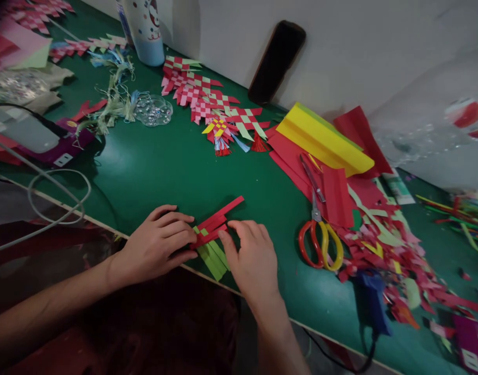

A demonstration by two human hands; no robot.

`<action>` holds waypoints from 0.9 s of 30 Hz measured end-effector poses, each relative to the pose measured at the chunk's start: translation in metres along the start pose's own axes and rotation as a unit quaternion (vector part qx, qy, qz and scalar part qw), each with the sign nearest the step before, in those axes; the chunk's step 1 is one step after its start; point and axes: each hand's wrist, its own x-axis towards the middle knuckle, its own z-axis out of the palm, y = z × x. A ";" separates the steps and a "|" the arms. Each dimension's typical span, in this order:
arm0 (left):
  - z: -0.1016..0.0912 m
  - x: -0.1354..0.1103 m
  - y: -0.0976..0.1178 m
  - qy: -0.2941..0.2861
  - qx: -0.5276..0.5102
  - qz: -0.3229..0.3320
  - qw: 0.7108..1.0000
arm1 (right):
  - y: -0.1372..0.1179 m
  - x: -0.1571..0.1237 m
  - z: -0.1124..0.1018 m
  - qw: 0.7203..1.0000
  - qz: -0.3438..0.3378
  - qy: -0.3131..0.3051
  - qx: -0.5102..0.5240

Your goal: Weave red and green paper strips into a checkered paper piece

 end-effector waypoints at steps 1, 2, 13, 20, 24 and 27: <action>0.000 0.000 -0.001 0.001 -0.001 0.000 1.000 | -0.002 0.001 0.001 1.000 0.011 -0.002 -0.004; -0.001 0.000 -0.001 0.001 -0.003 0.000 1.000 | -0.004 0.001 0.002 1.000 0.017 -0.002 -0.005; -0.006 0.000 -0.003 -0.013 -0.037 -0.006 0.999 | -0.007 0.004 0.006 1.000 0.015 0.011 0.020; -0.003 0.000 -0.003 -0.006 -0.032 -0.008 0.999 | -0.004 0.007 0.006 0.999 0.012 0.016 0.043; -0.004 0.000 -0.003 -0.012 -0.034 -0.011 0.999 | -0.003 0.007 0.008 0.999 0.012 0.025 0.047; -0.004 0.001 -0.002 -0.004 -0.028 -0.012 1.000 | -0.004 0.009 0.008 0.998 0.013 0.026 0.052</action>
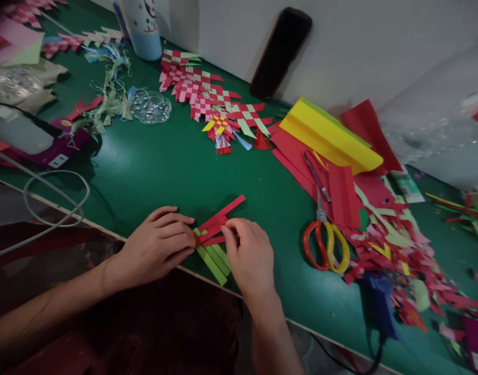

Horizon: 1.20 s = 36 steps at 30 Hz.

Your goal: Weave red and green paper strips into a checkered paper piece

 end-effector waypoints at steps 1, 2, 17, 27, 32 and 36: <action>0.000 0.000 0.000 0.002 0.001 0.002 1.000 | 0.000 0.000 0.000 1.000 0.000 0.001 0.002; 0.000 0.000 0.000 0.003 0.000 0.005 1.000 | -0.001 0.001 0.000 1.000 0.001 0.002 0.005; 0.000 -0.002 -0.003 0.002 -0.003 0.022 1.000 | 0.000 -0.005 -0.008 0.999 0.023 0.001 0.049; 0.003 0.000 -0.001 0.015 0.011 0.018 1.000 | 0.017 -0.012 -0.011 0.999 -0.034 -0.016 -0.023; 0.002 0.000 -0.002 0.024 0.016 0.032 0.999 | 0.020 -0.008 -0.006 0.998 -0.034 -0.009 -0.045; 0.003 -0.001 -0.003 0.034 0.026 0.058 0.997 | 0.019 -0.003 -0.004 0.999 -0.022 -0.005 -0.039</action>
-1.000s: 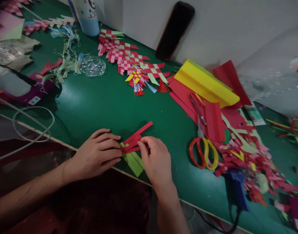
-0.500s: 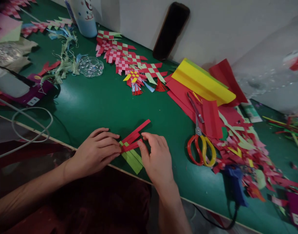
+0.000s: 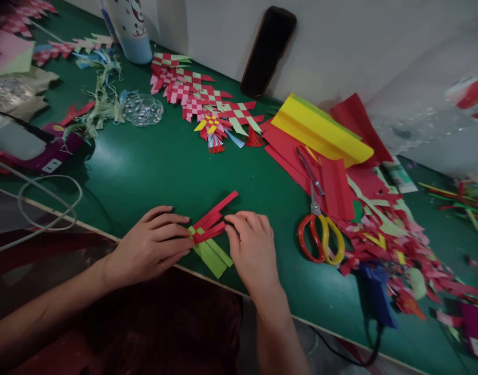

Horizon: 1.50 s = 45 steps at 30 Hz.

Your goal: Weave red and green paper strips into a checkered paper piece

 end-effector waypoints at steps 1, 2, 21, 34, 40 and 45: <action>0.000 -0.001 0.000 0.001 0.008 0.011 1.000 | -0.001 0.000 0.000 1.000 0.006 0.001 0.008; 0.000 -0.001 0.000 0.001 0.018 0.021 1.000 | -0.002 0.000 -0.001 1.000 0.013 0.001 0.016; -0.011 0.004 -0.004 -0.077 -0.013 0.113 0.990 | -0.016 -0.004 0.001 0.999 0.007 -0.028 0.016; 0.005 0.010 0.005 -0.020 -0.046 0.009 0.999 | -0.051 -0.037 -0.021 0.986 -0.069 0.014 0.148; 0.003 0.007 0.003 -0.036 -0.037 0.027 0.998 | -0.044 -0.038 -0.023 0.982 -0.027 0.006 0.187; 0.004 0.006 0.001 -0.038 -0.023 0.036 0.998 | -0.027 -0.046 -0.022 0.997 0.007 0.012 0.079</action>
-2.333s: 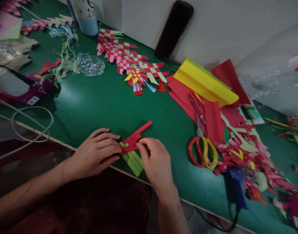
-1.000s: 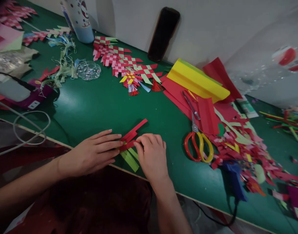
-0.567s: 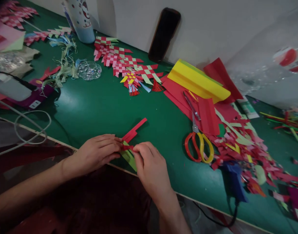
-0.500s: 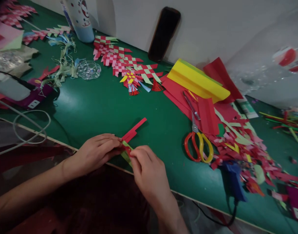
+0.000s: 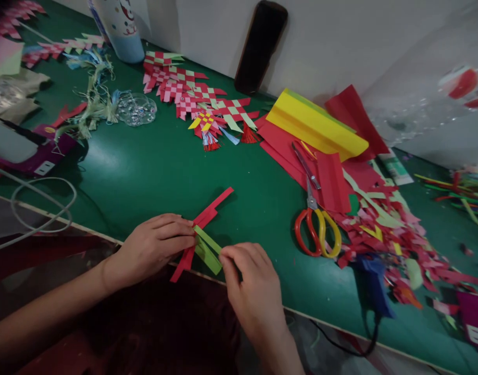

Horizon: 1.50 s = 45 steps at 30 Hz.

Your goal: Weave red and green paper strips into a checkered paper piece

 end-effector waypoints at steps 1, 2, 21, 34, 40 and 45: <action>0.000 0.000 -0.001 0.001 0.000 0.002 1.000 | 0.001 -0.003 0.001 1.000 -0.001 -0.016 -0.017; 0.000 0.000 -0.001 0.001 -0.002 0.004 1.000 | 0.002 -0.007 0.002 0.999 0.001 -0.030 -0.029; 0.001 -0.002 -0.004 0.006 -0.007 0.009 1.000 | -0.030 -0.010 0.021 0.983 0.065 -0.028 -0.171; 0.001 -0.002 -0.005 -0.002 -0.013 0.012 1.000 | -0.033 -0.003 0.022 0.977 0.068 -0.074 -0.185; 0.002 -0.002 -0.005 0.003 -0.015 0.011 1.000 | -0.032 -0.001 0.019 0.987 0.047 -0.065 -0.141; 0.002 -0.003 -0.006 0.003 -0.014 0.011 1.000 | -0.030 -0.009 0.020 0.990 0.047 -0.045 -0.127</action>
